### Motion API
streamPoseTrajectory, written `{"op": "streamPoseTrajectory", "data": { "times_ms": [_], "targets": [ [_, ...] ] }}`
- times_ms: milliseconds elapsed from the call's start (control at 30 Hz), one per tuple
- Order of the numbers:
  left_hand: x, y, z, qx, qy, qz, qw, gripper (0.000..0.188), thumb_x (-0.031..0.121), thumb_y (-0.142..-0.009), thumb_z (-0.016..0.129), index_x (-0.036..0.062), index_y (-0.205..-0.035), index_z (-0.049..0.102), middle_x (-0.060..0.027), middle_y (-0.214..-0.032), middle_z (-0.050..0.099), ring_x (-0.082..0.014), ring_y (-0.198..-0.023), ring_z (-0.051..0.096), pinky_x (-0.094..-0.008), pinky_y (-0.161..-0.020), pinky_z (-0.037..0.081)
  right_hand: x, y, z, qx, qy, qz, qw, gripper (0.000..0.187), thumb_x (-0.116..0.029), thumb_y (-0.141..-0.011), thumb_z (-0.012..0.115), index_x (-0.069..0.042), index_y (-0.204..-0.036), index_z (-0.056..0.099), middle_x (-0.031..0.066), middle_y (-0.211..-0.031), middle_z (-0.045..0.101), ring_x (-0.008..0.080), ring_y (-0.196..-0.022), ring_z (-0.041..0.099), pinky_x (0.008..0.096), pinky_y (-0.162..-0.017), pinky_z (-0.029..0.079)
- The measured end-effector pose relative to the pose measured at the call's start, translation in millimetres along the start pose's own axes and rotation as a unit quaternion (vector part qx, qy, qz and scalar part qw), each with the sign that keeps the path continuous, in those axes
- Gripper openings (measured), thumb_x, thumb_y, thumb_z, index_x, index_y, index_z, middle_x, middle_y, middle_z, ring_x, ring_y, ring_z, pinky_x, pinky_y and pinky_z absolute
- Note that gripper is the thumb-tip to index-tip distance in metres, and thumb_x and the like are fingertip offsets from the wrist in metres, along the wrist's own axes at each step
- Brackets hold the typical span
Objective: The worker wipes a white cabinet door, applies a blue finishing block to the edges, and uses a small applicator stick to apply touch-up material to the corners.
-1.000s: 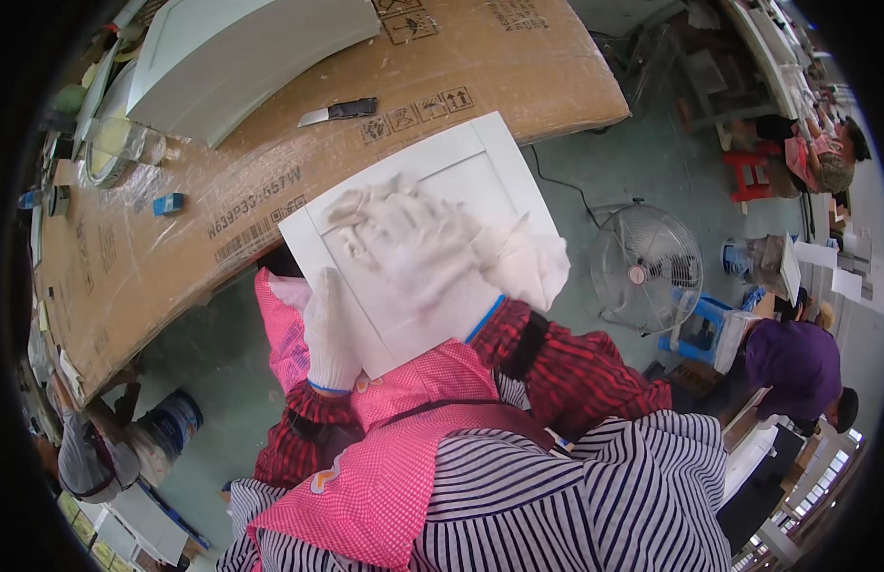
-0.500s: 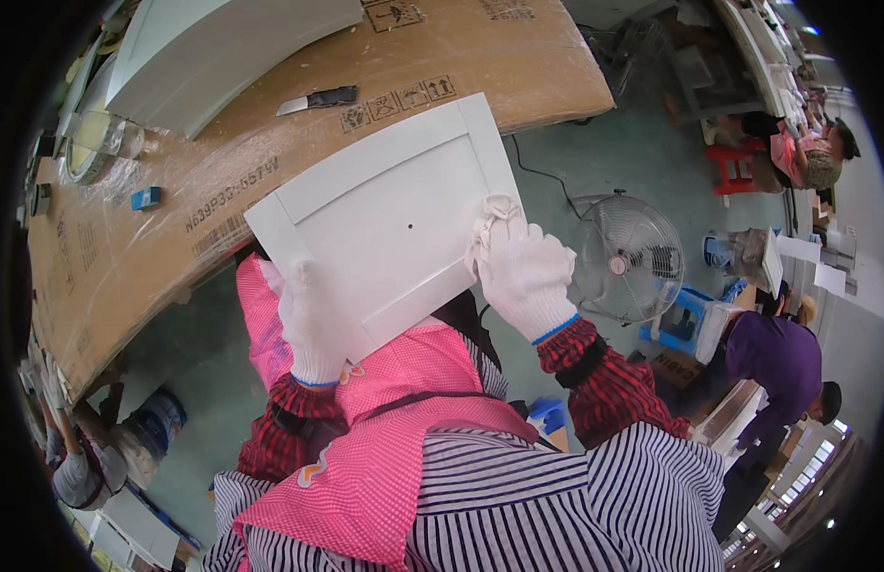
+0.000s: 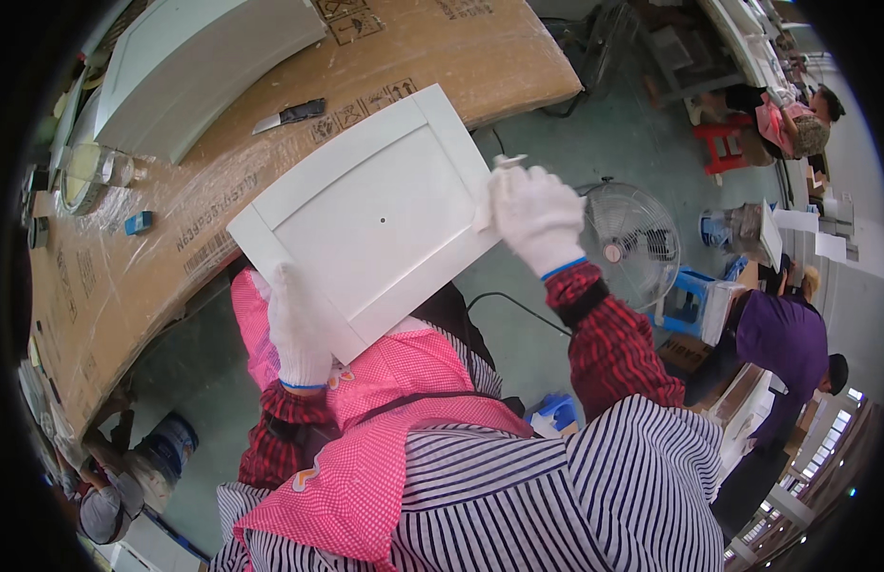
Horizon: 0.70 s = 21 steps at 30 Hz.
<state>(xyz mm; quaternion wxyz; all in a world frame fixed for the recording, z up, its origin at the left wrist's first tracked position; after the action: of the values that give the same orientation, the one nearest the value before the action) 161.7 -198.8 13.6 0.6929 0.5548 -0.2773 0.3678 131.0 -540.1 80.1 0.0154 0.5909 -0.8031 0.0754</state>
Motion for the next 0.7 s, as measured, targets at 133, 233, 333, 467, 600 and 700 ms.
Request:
{"op": "streamPoseTrajectory", "data": {
  "times_ms": [133, 233, 333, 467, 600, 700],
  "targets": [
    [-13.6, -3.9, -6.3, 0.015, 0.083, -0.038, 0.996, 0.053, 0.039, -0.114, 0.045, 0.0004, -0.149, 0.047, -0.0081, -0.136, 0.059, -0.0179, -0.122, 0.059, -0.0323, -0.104, 0.050, 84.4, -13.7, -25.1, -0.028, 0.031, 0.173, 0.984, 0.028, -0.035, -0.096, 0.063, -0.008, -0.103, 0.069, 0.0171, -0.102, 0.067, 0.0369, -0.092, 0.069, 0.0490, -0.078, 0.057],
    [-16.4, -1.4, -12.8, 0.028, 0.074, -0.025, 0.997, 0.052, 0.041, -0.114, 0.045, 0.0013, -0.149, 0.047, -0.0090, -0.138, 0.058, -0.0191, -0.124, 0.059, -0.0343, -0.106, 0.050, -40.8, -0.9, -112.3, 0.125, -0.172, -0.065, 0.975, 0.017, -0.014, -0.087, 0.073, -0.004, -0.100, 0.068, 0.0123, -0.109, 0.066, 0.0341, -0.089, 0.066, 0.0434, -0.078, 0.055],
    [-12.8, -6.8, -4.9, 0.023, 0.018, -0.022, 0.999, 0.053, 0.042, -0.114, 0.044, 0.0023, -0.149, 0.047, -0.0103, -0.142, 0.057, -0.0199, -0.127, 0.058, -0.0358, -0.108, 0.050, -170.0, 45.4, -113.7, 0.089, -0.243, -0.277, 0.925, 0.018, -0.024, -0.082, 0.070, -0.018, -0.098, 0.068, 0.0021, -0.104, 0.065, 0.0221, -0.096, 0.061, 0.0464, -0.082, 0.046],
    [-28.8, -14.8, -22.5, -0.005, 0.097, 0.044, 0.994, 0.052, 0.041, -0.114, 0.044, 0.0012, -0.148, 0.047, -0.0102, -0.138, 0.058, -0.0196, -0.125, 0.059, -0.0350, -0.106, 0.051, -143.5, 29.4, -63.0, 0.052, -0.268, -0.258, 0.927, 0.011, -0.022, -0.083, 0.068, -0.017, -0.092, 0.067, 0.0051, -0.096, 0.061, 0.0280, -0.091, 0.061, 0.0443, -0.078, 0.049],
    [13.4, 0.1, -2.6, 0.035, 0.014, 0.071, 0.997, 0.048, 0.037, -0.114, 0.046, -0.0007, -0.143, 0.050, -0.0082, -0.128, 0.061, -0.0176, -0.117, 0.061, -0.0336, -0.100, 0.052, -9.5, -28.5, -24.5, 0.026, -0.018, -0.112, 0.993, 0.013, -0.020, -0.086, 0.072, -0.010, -0.093, 0.070, 0.0084, -0.097, 0.062, 0.0319, -0.091, 0.062, 0.0439, -0.077, 0.053],
    [13.1, 1.2, -18.4, 0.062, -0.036, 0.120, 0.990, 0.045, 0.035, -0.113, 0.049, -0.0010, -0.139, 0.054, -0.0071, -0.123, 0.063, -0.0161, -0.112, 0.062, -0.0321, -0.096, 0.052, -5.5, -29.4, -33.8, 0.073, -0.042, -0.125, 0.989, 0.016, -0.025, -0.091, 0.071, -0.009, -0.091, 0.070, 0.0065, -0.094, 0.057, 0.0314, -0.087, 0.059, 0.0457, -0.069, 0.051]
  ]
}}
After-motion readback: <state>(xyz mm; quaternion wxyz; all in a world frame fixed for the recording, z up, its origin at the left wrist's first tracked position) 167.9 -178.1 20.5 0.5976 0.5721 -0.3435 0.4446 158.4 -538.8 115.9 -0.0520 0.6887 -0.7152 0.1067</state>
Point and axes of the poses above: each hand's wrist, its own y-axis away from the middle knuckle, its own z-axis out of the palm, x = y × z, the point moved 10 cm from there along -y, towards the middle knuckle
